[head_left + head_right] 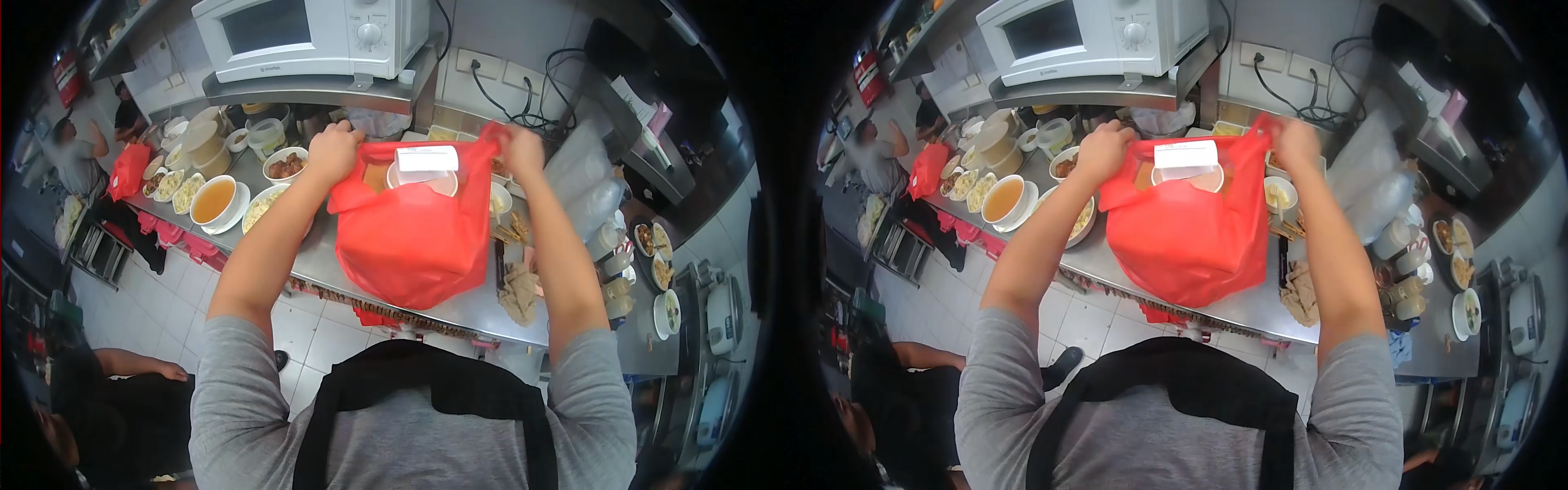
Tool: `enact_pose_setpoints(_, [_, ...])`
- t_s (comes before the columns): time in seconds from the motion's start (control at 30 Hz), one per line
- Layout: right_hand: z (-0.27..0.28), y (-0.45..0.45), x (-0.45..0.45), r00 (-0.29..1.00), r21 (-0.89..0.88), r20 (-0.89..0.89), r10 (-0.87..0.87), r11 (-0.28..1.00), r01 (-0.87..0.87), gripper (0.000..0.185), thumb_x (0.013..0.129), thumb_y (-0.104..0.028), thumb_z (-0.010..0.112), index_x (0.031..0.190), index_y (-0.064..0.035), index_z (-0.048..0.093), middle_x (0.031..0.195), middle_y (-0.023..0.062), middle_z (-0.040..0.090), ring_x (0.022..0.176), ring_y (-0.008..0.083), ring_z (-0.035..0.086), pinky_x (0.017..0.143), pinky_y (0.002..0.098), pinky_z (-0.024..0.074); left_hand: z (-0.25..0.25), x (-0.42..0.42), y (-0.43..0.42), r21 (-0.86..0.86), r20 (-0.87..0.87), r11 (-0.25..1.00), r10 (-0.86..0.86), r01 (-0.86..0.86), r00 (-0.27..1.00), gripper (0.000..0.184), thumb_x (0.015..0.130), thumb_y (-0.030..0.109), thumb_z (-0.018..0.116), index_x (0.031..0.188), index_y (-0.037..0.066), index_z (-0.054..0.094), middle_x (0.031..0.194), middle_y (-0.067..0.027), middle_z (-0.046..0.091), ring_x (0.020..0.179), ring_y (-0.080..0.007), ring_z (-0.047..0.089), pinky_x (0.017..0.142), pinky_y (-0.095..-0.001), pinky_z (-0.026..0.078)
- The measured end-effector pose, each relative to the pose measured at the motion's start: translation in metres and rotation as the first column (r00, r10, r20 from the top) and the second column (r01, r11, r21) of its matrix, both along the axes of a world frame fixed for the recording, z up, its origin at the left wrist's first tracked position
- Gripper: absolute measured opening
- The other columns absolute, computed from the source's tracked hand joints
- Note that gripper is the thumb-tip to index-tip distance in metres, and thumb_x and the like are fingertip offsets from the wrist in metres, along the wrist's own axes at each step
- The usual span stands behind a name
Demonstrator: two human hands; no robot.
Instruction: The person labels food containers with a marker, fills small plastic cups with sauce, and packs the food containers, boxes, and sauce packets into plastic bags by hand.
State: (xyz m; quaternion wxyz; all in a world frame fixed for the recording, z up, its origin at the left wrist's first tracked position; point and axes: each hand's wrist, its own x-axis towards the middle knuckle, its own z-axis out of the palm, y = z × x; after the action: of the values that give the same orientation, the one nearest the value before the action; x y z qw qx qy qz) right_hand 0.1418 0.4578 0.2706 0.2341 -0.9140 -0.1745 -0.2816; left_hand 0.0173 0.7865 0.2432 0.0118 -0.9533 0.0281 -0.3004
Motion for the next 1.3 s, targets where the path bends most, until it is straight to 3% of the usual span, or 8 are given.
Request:
enact_pose_setpoints(0.23, [0.045, -0.009, -0.04, 0.884, 0.31, 0.442, 0.155, 0.898, -0.312, 0.017, 0.087, -0.011, 0.05, 0.097, -0.0094, 0.063, 0.092, 0.0109, 0.063, 0.08, 0.0305, 0.062, 0.071, 0.0383, 0.0491, 0.042, -0.048, -0.021, -0.112, -0.259, 0.97, 0.181, -0.216, 0.949, 0.068, 0.069, 0.042, 0.073, 0.125, 0.014, 0.045, 0.114, -0.0204, 0.055, 0.106, -0.0364, 0.054, 0.088, -0.0459, 0.045])
enact_pose_setpoints(0.37, [0.035, -0.047, -0.021, 0.817, 0.905, -0.192, 0.544, 0.42, -0.066, 0.025, 0.091, -0.021, 0.051, 0.114, -0.012, 0.056, 0.099, 0.0064, 0.064, 0.085, 0.0211, 0.063, 0.074, 0.0391, 0.05, -0.02, -0.05, 0.069, -0.302, -0.436, 0.942, -0.001, -0.146, 0.9, 0.064, 0.076, 0.024, 0.071, 0.129, 0.014, 0.037, 0.119, -0.022, 0.053, 0.1, -0.0326, 0.059, 0.082, -0.0433, 0.05])
enact_pose_setpoints(0.43, [0.038, -0.024, -0.054, 0.637, 0.94, -0.265, 0.724, 0.342, 0.003, 0.03, 0.09, -0.021, 0.053, 0.119, -0.0117, 0.053, 0.101, 0.008, 0.064, 0.084, 0.0196, 0.063, 0.073, 0.0361, 0.051, -0.011, -0.047, 0.067, -0.935, -0.18, 0.352, -0.348, -0.05, 0.92, 0.056, 0.08, 0.016, 0.067, 0.127, 0.012, 0.038, 0.112, -0.0191, 0.054, 0.094, -0.0304, 0.061, 0.079, -0.0425, 0.051])
enact_pose_setpoints(0.57, [0.026, 0.017, -0.093, 0.781, 0.505, -0.167, 0.602, 0.733, -0.456, 0.043, 0.086, -0.017, 0.058, 0.126, -0.0099, 0.047, 0.104, 0.0108, 0.062, 0.086, 0.0179, 0.062, 0.075, 0.0339, 0.0513, 0.065, -0.052, 0.033, -0.784, 0.462, -0.566, -0.258, 0.255, 0.849, 0.051, 0.083, 0.0, 0.058, 0.128, 0.01, 0.035, 0.095, -0.0102, 0.053, 0.075, -0.0273, 0.06, 0.071, -0.0409, 0.054])
enact_pose_setpoints(0.87, [0.109, -0.05, -0.135, 0.024, 0.935, 0.053, 0.998, -0.041, -0.353, 0.071, 0.079, -0.002, 0.057, 0.141, -0.001, 0.023, 0.104, 0.0163, 0.062, 0.084, 0.0181, 0.062, 0.081, 0.0303, 0.0491, 0.118, -0.155, 0.011, -0.519, -0.561, 0.848, -0.433, 0.108, 0.705, 0.089, 0.068, 0.007, 0.074, 0.143, 0.011, 0.026, 0.131, -0.0117, 0.047, 0.108, -0.0216, 0.055, 0.093, -0.0313, 0.044])
enact_pose_setpoints(1.0, [0.106, -0.048, -0.138, -0.291, 0.835, 0.018, 0.956, -0.175, -0.521, 0.071, 0.081, -0.002, 0.056, 0.142, 0.0003, 0.02, 0.107, 0.0168, 0.059, 0.09, 0.0187, 0.06, 0.083, 0.0324, 0.0483, 0.145, -0.176, 0.012, -0.941, -0.082, 0.264, -0.787, 0.213, 0.611, 0.072, 0.075, 0.015, 0.07, 0.135, 0.003, 0.032, 0.12, -0.0134, 0.054, 0.091, -0.0197, 0.057, 0.087, -0.0335, 0.046])
enact_pose_setpoints(1.13, [0.116, -0.057, -0.096, 0.669, 0.936, 0.262, 0.696, -0.016, -0.35, 0.069, 0.085, -0.01, 0.056, 0.142, -0.0032, 0.019, 0.103, 0.0166, 0.057, 0.09, 0.0237, 0.059, 0.08, 0.0352, 0.048, 0.15, -0.134, 0.027, -0.944, 0.324, -0.148, -0.576, 0.294, 0.751, 0.059, 0.083, 0.007, 0.06, 0.136, 0.007, 0.033, 0.112, -0.0177, 0.058, 0.076, -0.0132, 0.056, 0.074, -0.0307, 0.049])
enact_pose_setpoints(1.3, [0.108, -0.021, -0.181, 0.701, 0.676, -0.214, 0.681, 0.621, -0.397, 0.093, 0.076, -0.028, 0.071, 0.145, -0.0096, 0.012, 0.101, 0.0167, 0.06, 0.085, 0.0274, 0.061, 0.075, 0.0401, 0.0492, 0.141, -0.126, 0.012, -0.967, 0.253, -0.146, -0.682, 0.211, 0.686, 0.062, 0.086, 0.007, 0.057, 0.141, 0.01, 0.029, 0.12, -0.02, 0.054, 0.077, -0.0127, 0.057, 0.073, -0.0298, 0.049])
